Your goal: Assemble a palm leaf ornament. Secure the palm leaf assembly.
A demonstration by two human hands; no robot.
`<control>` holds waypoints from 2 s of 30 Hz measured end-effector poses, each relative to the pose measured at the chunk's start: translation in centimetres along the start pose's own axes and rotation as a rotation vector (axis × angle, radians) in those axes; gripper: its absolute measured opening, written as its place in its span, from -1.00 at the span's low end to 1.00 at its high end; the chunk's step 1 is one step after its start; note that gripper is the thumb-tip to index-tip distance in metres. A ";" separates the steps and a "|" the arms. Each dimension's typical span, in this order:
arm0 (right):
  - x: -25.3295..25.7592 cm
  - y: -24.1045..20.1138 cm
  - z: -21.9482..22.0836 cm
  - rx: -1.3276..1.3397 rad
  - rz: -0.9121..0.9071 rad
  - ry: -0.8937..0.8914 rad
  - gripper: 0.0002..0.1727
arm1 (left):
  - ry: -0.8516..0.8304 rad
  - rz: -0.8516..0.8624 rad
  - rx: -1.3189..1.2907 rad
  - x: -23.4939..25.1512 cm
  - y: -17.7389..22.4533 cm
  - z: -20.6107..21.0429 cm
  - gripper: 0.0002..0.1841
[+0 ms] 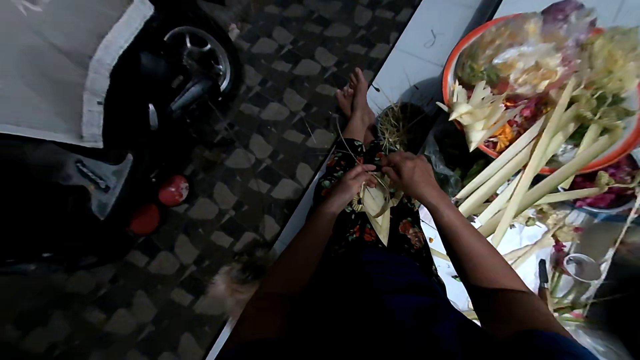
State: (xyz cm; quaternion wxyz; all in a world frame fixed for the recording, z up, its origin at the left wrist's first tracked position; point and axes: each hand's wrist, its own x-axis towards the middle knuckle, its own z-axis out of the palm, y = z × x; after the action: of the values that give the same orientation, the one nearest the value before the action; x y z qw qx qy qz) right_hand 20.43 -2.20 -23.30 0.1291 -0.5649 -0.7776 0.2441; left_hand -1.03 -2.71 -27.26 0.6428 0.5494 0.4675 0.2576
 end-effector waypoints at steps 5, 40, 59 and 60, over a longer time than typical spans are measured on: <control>1.9 1.3 1.1 0.177 0.018 -0.158 -0.62 | 0.028 0.038 -0.041 -0.1 -0.3 0.5 -0.38; -1.6 -0.5 0.8 0.050 0.089 0.087 -0.63 | 0.090 -0.005 0.057 0.5 0.7 0.3 -0.64; -1.4 -1.4 2.7 0.008 -0.003 0.037 -0.78 | 0.260 -0.035 0.057 2.1 0.7 1.1 -0.75; -1.5 -1.3 2.9 0.007 -0.032 0.052 -0.79 | 0.271 -0.015 0.089 2.2 0.4 1.1 -0.74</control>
State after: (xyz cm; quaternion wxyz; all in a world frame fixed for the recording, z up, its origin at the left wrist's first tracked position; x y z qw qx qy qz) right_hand 18.47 -4.57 -24.92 0.1553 -0.5583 -0.7819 0.2299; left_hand 0.98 -1.26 -27.62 0.5507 0.5342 0.5650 0.3035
